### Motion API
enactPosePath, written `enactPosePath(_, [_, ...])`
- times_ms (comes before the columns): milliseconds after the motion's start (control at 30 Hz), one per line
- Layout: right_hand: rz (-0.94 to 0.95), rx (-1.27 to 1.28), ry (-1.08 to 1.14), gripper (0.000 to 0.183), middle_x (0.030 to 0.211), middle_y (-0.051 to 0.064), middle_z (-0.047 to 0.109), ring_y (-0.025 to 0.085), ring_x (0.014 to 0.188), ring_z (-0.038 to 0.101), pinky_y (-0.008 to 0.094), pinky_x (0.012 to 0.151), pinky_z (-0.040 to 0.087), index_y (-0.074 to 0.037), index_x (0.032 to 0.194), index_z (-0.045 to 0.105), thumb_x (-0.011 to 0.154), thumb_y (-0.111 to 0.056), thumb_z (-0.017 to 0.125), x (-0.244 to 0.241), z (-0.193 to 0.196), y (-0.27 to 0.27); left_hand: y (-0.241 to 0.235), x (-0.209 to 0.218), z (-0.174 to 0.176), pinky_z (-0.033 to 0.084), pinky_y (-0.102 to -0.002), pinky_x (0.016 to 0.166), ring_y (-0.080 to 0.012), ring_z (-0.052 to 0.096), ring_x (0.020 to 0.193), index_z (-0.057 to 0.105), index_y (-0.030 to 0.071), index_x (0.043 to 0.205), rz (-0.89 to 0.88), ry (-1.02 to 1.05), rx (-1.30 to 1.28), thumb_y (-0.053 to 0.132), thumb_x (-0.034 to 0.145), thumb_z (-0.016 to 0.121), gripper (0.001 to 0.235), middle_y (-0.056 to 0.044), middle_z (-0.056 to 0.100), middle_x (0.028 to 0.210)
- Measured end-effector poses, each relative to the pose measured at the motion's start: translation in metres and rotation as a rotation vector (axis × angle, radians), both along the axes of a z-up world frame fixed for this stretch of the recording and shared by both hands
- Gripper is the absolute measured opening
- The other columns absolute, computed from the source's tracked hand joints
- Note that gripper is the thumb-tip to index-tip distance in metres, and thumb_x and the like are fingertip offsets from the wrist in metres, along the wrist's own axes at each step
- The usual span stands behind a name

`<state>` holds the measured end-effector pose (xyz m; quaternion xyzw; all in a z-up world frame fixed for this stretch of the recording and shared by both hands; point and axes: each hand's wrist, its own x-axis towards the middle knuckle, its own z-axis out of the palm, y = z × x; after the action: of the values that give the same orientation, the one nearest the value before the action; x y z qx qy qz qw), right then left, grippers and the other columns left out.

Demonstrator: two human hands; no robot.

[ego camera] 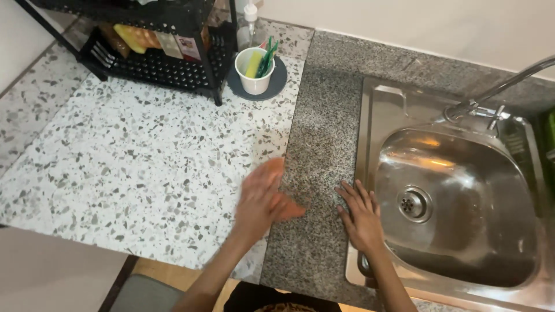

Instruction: Wipe down the kitchen countertop and the edges of the sink using a cloth.

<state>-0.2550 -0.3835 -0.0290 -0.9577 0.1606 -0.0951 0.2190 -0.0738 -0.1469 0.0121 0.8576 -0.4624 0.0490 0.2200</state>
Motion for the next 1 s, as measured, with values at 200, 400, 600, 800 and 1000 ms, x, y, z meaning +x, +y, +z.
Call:
enactPosePath(200, [-0.007, 0.015, -0.006, 0.046, 0.162, -0.004, 0.044, 0.023, 0.159, 0.020, 0.051, 0.125, 0.008, -0.026, 0.147, 0.052, 0.105, -0.041, 0.040, 0.000, 0.003, 0.002, 0.108, 0.052, 0.101, 0.066, -0.039, 0.072, -0.0334, 0.071, 0.106, 0.042, 0.004, 0.151, 0.552, 0.513, -0.055, 0.045, 0.066, 0.089, 0.106, -0.019, 0.066, 0.129])
enactPosePath(400, [-0.017, -0.021, 0.014, 0.048, 0.162, -0.004, 0.045, 0.024, 0.159, 0.021, 0.054, 0.125, 0.010, -0.028, 0.148, 0.051, 0.104, -0.045, 0.038, 0.001, 0.001, 0.003, 0.251, 0.246, -0.081, 0.052, -0.051, 0.067, -0.0413, 0.071, 0.097, 0.067, 0.002, 0.137, 0.843, -0.722, 0.171, 0.030, 0.111, 0.050, 0.041, -0.020, 0.073, 0.115])
enactPosePath(600, [-0.084, -0.022, 0.151, 0.047, 0.161, -0.012, 0.042, 0.020, 0.158, 0.021, 0.057, 0.125, 0.018, -0.039, 0.149, 0.049, 0.102, -0.042, 0.049, -0.001, -0.001, 0.000, 0.149, 0.224, -0.011, 0.058, -0.057, 0.071, -0.0332, 0.069, 0.107, 0.065, 0.022, 0.138, 1.199, -0.031, 0.313, 0.056, 0.084, 0.075, 0.065, -0.011, 0.070, 0.126])
enactPosePath(800, [-0.029, -0.023, 0.003, 0.048, 0.161, -0.008, 0.047, 0.022, 0.159, 0.025, 0.051, 0.124, 0.016, -0.030, 0.147, 0.053, 0.101, -0.042, 0.046, -0.001, -0.003, -0.001, 0.087, 0.079, 0.056, 0.048, -0.036, 0.041, -0.0161, 0.048, 0.039, 0.062, 0.016, 0.131, 0.504, 0.650, 0.087, 0.059, 0.101, 0.016, 0.069, -0.002, 0.042, 0.048])
enactPosePath(1000, [-0.092, 0.012, 0.032, 0.049, 0.161, -0.012, 0.047, 0.018, 0.161, 0.025, 0.052, 0.121, 0.019, -0.034, 0.145, 0.056, 0.098, -0.044, 0.048, -0.001, -0.004, -0.004, 0.163, 0.123, 0.003, 0.063, -0.038, 0.098, -0.0288, 0.047, 0.147, 0.007, 0.038, 0.167, -0.237, -0.237, -0.608, 0.085, 0.095, -0.007, 0.087, -0.009, 0.040, 0.161])
